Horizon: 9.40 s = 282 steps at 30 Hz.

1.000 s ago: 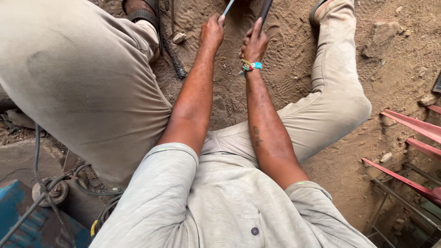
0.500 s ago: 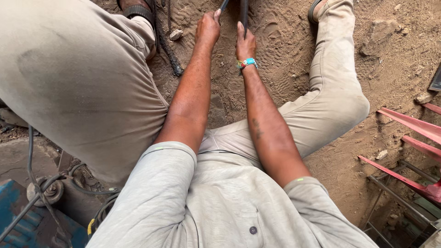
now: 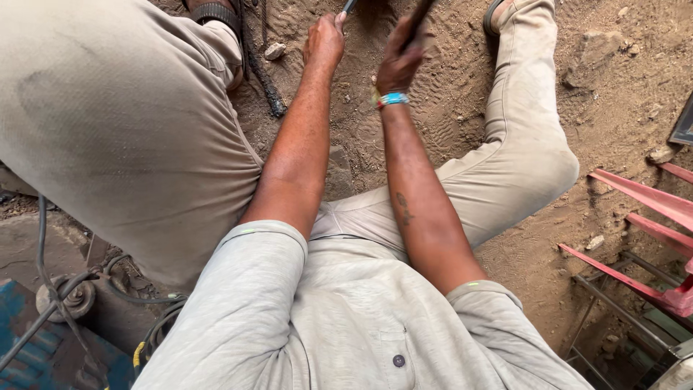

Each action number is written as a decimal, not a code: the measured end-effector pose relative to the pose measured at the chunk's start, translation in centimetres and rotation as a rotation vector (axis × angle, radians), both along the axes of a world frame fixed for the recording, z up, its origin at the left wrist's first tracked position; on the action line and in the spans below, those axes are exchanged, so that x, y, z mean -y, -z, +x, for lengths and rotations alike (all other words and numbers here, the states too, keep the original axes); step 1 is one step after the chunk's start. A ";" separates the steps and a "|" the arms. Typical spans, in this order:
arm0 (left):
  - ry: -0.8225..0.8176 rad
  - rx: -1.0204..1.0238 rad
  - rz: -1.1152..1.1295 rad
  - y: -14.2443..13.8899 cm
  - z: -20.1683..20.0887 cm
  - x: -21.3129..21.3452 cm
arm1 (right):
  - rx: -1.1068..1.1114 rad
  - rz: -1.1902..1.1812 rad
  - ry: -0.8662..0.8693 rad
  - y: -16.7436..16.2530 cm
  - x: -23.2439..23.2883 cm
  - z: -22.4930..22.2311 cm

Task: The person sits on the ground in a workshop and uses a hammer and a metal chisel to strike a metal gear. They repeatedly hit the chisel to adjust or clean the gear's teeth and inner surface.

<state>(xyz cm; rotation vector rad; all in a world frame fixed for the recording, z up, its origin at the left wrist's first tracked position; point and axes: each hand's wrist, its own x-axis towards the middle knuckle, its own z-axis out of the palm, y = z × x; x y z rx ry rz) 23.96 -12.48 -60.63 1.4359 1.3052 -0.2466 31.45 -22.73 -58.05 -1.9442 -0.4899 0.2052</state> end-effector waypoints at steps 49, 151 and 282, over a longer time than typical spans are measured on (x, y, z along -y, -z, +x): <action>-0.003 0.131 0.029 -1.1 -0.1 -0.7 | -0.026 -0.158 0.005 -1.6 -0.2 1.8; -0.084 0.390 -0.006 0.8 0.1 -0.7 | -0.784 -0.341 0.474 -4.9 -5.3 -0.5; -0.110 0.122 0.035 0.4 0.0 0.4 | -1.303 0.199 0.177 2.4 0.4 0.5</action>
